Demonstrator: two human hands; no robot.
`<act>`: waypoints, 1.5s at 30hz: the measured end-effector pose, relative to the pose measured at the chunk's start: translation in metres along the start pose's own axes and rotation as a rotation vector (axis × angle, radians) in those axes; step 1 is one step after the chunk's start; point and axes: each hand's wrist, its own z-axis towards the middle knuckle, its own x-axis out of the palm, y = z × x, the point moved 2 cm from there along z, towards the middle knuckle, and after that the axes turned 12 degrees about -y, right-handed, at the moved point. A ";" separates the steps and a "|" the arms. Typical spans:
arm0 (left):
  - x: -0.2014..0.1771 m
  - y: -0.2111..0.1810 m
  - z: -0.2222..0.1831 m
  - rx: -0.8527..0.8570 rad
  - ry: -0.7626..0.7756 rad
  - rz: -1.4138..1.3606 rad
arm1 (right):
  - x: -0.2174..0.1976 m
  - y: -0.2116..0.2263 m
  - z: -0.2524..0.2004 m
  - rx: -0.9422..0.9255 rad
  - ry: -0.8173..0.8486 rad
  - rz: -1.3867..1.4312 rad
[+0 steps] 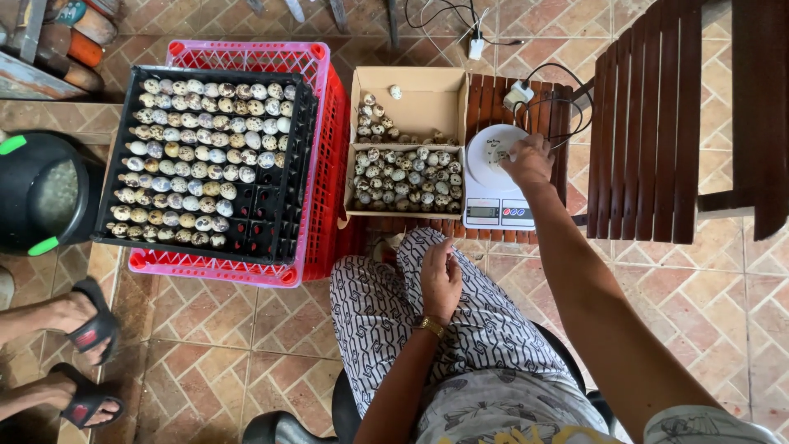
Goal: A person is weighing quail eggs on a digital scale and sorting them into a cardboard box.
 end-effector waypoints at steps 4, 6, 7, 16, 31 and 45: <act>-0.002 -0.003 0.001 0.020 0.020 0.017 | -0.034 0.007 -0.020 0.017 -0.122 0.128; -0.002 -0.004 0.003 0.002 0.036 -0.012 | -0.064 0.019 -0.048 -0.004 -0.178 0.178; -0.001 -0.004 0.004 -0.015 0.050 -0.041 | -0.079 0.026 -0.062 -0.027 -0.234 0.228; 0.008 -0.017 0.011 -0.012 0.233 0.482 | -0.122 0.163 -0.270 -0.569 -0.393 0.829; 0.014 -0.089 0.047 -0.026 0.415 1.850 | -0.109 0.166 -0.277 -0.633 -0.132 0.820; 0.013 -0.078 0.043 0.054 0.389 1.914 | -0.111 0.165 -0.277 -0.632 -0.152 0.844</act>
